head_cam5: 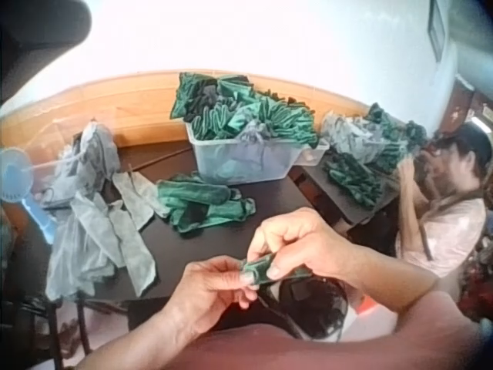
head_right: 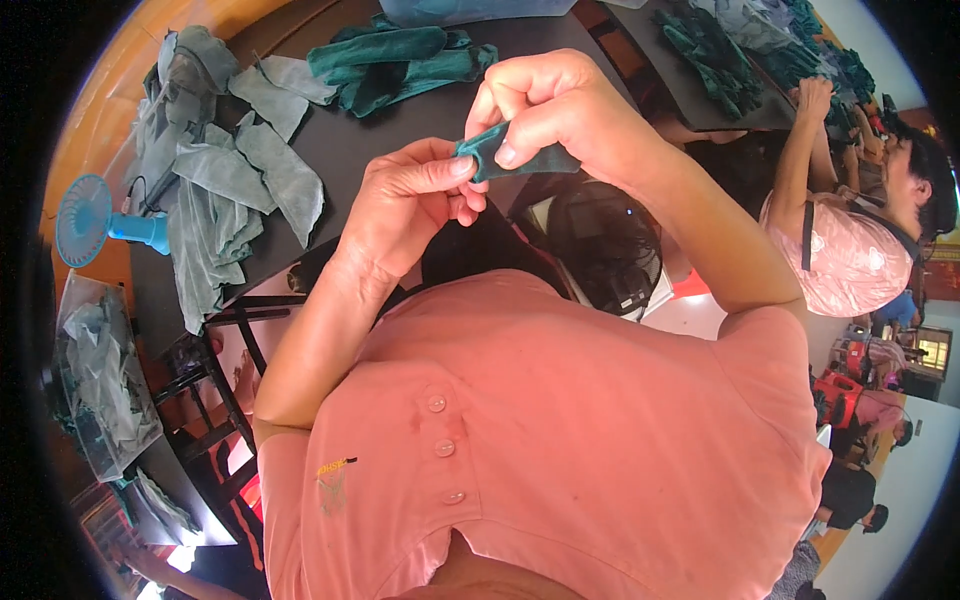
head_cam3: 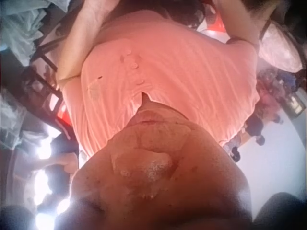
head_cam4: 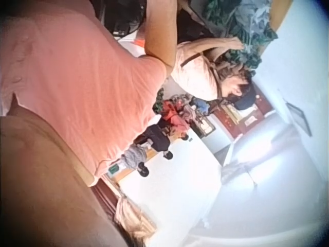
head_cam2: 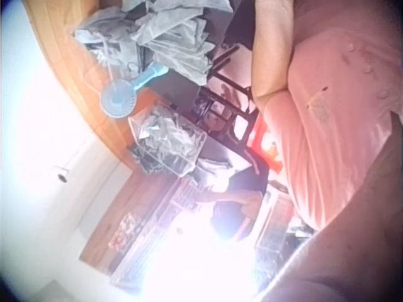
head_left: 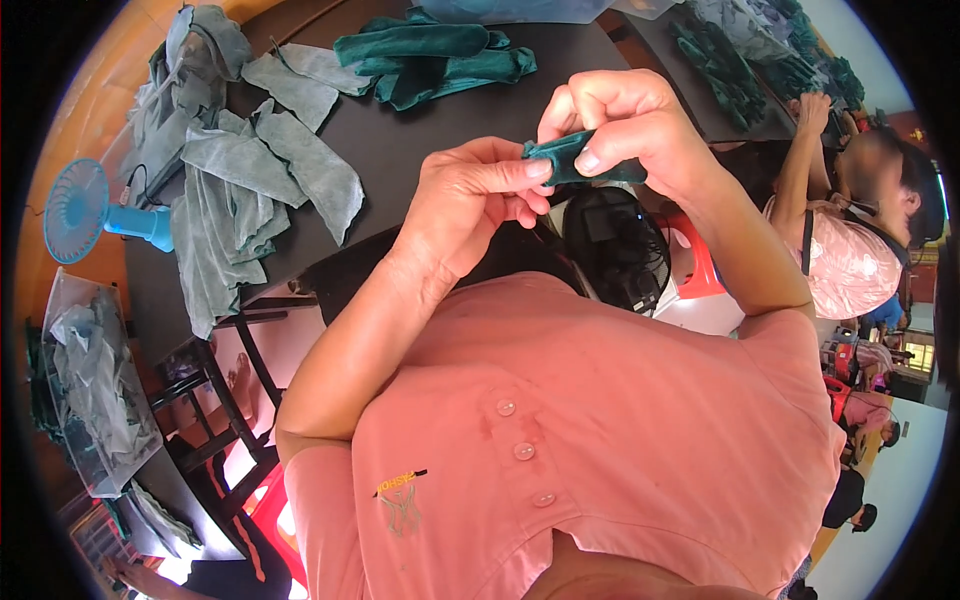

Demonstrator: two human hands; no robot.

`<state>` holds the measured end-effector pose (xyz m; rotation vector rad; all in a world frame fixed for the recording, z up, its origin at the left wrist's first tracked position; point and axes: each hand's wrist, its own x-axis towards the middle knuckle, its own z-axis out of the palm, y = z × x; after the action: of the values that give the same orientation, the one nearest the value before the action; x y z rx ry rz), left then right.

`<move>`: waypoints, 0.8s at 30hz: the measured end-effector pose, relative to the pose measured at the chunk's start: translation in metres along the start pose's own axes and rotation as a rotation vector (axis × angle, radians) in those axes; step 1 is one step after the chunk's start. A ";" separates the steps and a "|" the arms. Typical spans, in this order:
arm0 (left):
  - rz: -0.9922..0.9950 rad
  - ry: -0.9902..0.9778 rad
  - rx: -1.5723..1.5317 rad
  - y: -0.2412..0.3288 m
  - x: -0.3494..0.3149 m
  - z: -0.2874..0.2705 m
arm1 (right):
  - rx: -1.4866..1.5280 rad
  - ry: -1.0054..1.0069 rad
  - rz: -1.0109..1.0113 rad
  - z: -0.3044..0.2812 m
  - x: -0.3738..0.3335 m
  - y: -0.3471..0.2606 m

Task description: The recorder is inspecting and manipulating small strips of green fabric in a workshop environment.

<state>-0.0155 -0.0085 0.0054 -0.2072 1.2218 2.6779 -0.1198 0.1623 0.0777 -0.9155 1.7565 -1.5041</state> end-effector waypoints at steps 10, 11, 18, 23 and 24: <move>0.089 0.075 -0.240 -0.001 -0.004 0.001 | -0.025 0.069 -0.299 0.014 -0.008 0.035; 0.125 0.072 -0.132 -0.001 -0.002 -0.003 | -0.020 0.072 -0.300 0.014 -0.009 0.036; 0.465 0.224 0.212 -0.007 -0.005 -0.007 | 0.002 0.258 -0.347 0.031 -0.014 0.047; 0.742 0.318 0.511 -0.012 0.001 -0.009 | 0.304 0.366 -0.335 0.051 -0.005 0.060; 0.940 0.360 0.760 -0.015 0.005 -0.014 | 0.198 0.363 -0.406 0.058 -0.005 0.065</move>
<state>-0.0161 -0.0090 -0.0153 0.0268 2.9250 2.5613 -0.0755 0.1414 0.0056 -0.9827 1.6857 -2.1795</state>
